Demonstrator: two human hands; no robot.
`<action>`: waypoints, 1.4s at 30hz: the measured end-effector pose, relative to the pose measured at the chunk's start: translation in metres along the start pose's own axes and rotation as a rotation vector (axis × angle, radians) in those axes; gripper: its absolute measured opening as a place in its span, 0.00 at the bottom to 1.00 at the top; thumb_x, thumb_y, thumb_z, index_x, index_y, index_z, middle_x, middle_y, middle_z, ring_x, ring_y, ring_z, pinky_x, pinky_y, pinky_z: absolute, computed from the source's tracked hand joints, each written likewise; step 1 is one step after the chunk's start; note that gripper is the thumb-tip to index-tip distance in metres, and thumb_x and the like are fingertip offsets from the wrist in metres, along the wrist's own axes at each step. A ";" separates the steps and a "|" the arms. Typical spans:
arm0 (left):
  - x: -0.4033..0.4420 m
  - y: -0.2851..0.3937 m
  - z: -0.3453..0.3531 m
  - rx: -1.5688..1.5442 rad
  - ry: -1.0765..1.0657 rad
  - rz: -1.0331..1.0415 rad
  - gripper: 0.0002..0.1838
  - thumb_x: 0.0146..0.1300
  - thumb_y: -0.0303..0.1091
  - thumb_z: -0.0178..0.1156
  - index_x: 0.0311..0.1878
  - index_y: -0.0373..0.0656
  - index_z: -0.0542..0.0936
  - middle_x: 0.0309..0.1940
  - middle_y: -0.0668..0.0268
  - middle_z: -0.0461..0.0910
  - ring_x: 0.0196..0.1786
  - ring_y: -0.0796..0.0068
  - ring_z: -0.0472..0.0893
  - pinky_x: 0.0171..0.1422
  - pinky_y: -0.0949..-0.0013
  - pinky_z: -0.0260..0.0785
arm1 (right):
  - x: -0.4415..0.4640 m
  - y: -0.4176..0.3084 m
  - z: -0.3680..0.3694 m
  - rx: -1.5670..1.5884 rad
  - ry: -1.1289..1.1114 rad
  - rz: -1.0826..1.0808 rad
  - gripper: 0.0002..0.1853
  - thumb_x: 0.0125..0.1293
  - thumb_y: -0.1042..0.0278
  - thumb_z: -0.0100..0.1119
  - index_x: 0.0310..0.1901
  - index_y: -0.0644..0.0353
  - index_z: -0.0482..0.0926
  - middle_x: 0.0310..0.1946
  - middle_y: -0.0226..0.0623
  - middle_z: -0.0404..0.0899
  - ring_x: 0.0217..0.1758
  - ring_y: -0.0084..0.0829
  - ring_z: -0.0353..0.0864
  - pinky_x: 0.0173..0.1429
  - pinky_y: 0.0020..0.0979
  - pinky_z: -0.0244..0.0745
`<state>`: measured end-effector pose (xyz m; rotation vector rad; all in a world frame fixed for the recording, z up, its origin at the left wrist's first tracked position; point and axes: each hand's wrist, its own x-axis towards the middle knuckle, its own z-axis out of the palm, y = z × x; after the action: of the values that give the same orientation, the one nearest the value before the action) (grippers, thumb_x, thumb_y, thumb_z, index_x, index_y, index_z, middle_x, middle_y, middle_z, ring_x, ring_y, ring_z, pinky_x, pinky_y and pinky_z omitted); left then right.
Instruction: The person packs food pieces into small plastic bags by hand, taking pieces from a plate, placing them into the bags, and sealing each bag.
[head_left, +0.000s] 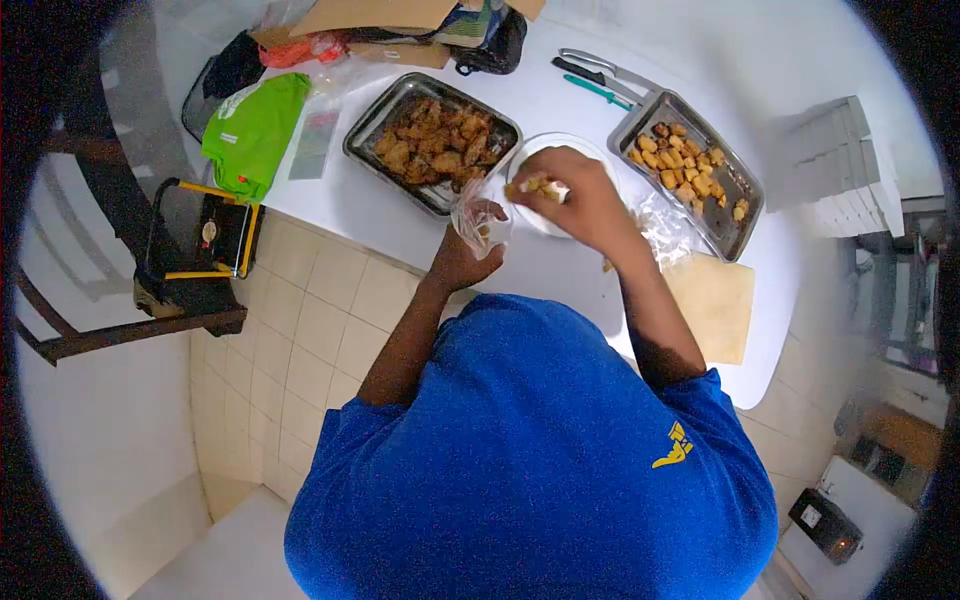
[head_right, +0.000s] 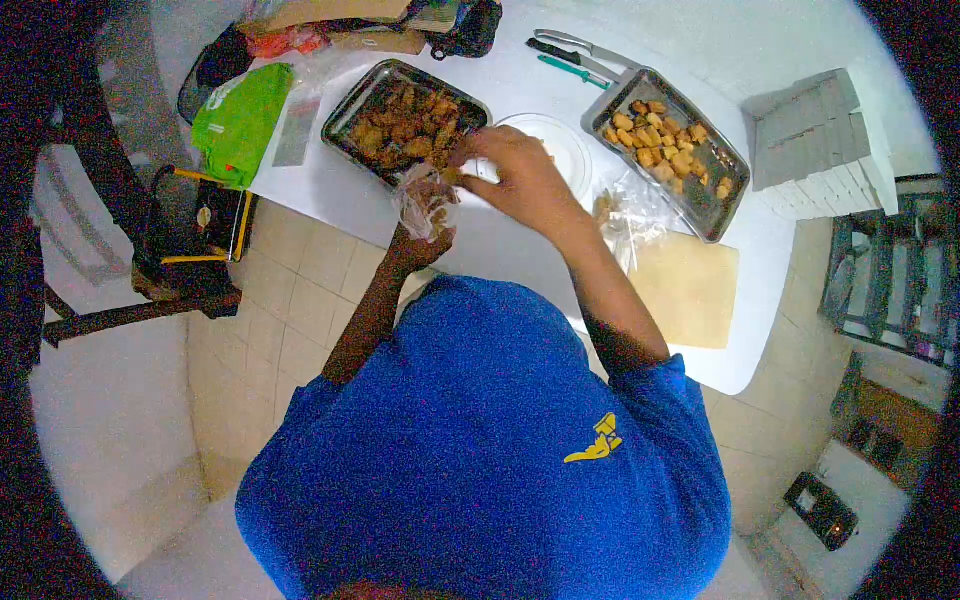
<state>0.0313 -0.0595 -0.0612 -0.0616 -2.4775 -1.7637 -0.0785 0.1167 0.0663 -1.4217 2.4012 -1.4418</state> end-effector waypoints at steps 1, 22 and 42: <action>-0.003 -0.004 0.001 0.011 -0.013 -0.059 0.44 0.46 0.28 0.58 0.67 0.39 0.48 0.47 0.59 0.68 0.54 0.66 0.70 0.62 0.63 0.60 | 0.003 -0.010 0.001 -0.038 -0.055 -0.048 0.12 0.48 0.71 0.67 0.34 0.62 0.78 0.34 0.37 0.79 0.41 0.35 0.78 0.46 0.33 0.72; -0.047 0.065 0.000 -0.312 0.272 -0.153 0.20 0.63 0.38 0.57 0.55 0.39 0.71 0.49 0.60 0.75 0.50 0.69 0.75 0.55 0.65 0.70 | -0.031 -0.030 -0.010 0.045 -0.267 -0.110 0.08 0.49 0.77 0.63 0.34 0.61 0.81 0.40 0.41 0.78 0.46 0.40 0.77 0.53 0.35 0.72; -0.028 0.096 0.021 -0.555 0.432 -0.063 0.12 0.68 0.34 0.50 0.49 0.37 0.71 0.31 0.62 0.77 0.31 0.72 0.80 0.37 0.67 0.78 | -0.074 -0.022 -0.002 0.720 0.207 0.309 0.28 0.51 0.85 0.62 0.57 0.61 0.69 0.41 0.33 0.75 0.38 0.18 0.76 0.47 0.20 0.73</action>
<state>0.0663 -0.0074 0.0196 0.3228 -1.6697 -2.1589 -0.0207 0.1653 0.0519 -0.7321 1.7517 -2.1112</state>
